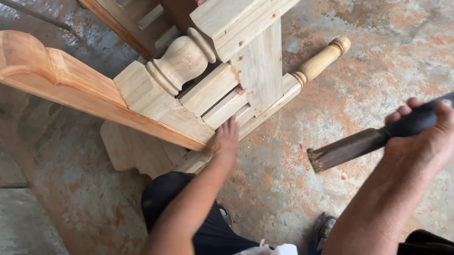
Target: The person uses a chisel to clean and refine joints on a wooden furniture frame.
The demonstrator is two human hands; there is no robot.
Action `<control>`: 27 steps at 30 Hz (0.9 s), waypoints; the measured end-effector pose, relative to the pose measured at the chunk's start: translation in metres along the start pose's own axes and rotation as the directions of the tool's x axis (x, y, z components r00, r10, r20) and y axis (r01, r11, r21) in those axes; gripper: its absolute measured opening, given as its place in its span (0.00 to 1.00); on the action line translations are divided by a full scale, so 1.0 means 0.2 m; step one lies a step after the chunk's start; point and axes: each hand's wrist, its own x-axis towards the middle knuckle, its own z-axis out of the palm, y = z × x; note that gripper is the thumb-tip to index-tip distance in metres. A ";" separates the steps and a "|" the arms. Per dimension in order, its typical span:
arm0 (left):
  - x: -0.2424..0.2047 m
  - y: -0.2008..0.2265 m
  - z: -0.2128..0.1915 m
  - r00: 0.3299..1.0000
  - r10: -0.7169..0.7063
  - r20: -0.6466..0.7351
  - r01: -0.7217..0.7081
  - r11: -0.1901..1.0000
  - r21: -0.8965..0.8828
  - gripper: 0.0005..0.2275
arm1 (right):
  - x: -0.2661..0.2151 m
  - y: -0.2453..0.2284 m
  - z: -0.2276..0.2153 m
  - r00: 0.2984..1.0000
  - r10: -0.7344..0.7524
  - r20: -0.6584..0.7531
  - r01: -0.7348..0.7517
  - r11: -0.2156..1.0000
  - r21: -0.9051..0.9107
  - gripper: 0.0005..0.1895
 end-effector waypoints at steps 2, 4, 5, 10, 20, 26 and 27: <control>-0.30 -0.16 -0.20 0.992 0.097 0.077 -0.108 0.983 0.149 0.43 | -0.03 0.03 0.08 0.999 0.043 0.009 -0.043 0.999 0.006 0.21; -0.45 -0.28 -0.22 0.966 0.187 0.179 -0.232 0.930 0.286 0.40 | -0.09 0.06 0.15 0.996 0.094 0.007 -0.094 0.995 0.009 0.21; -0.45 -0.33 -0.14 0.964 0.236 0.122 -0.265 0.890 0.371 0.37 | -0.12 0.08 0.19 0.995 0.101 0.009 -0.101 0.995 -0.014 0.19; -0.42 -0.49 0.13 0.943 0.295 -0.154 -0.142 0.775 0.616 0.35 | -0.15 0.16 0.26 0.984 0.153 0.089 -0.151 0.988 -0.027 0.16; -0.68 -0.60 -0.17 0.950 0.304 -0.068 -0.173 0.697 0.696 0.38 | -0.21 0.12 0.32 0.998 0.068 -0.006 -0.068 0.991 -0.118 0.15; -0.16 -0.51 -0.30 0.911 0.392 -0.131 -0.143 0.595 0.791 0.35 | -0.24 0.08 0.31 0.992 0.127 0.016 -0.125 0.989 -0.084 0.12; -0.05 -0.49 -0.31 0.900 0.410 -0.147 -0.146 0.602 0.785 0.35 | -0.24 0.07 0.31 0.993 0.114 0.033 -0.110 0.989 -0.099 0.11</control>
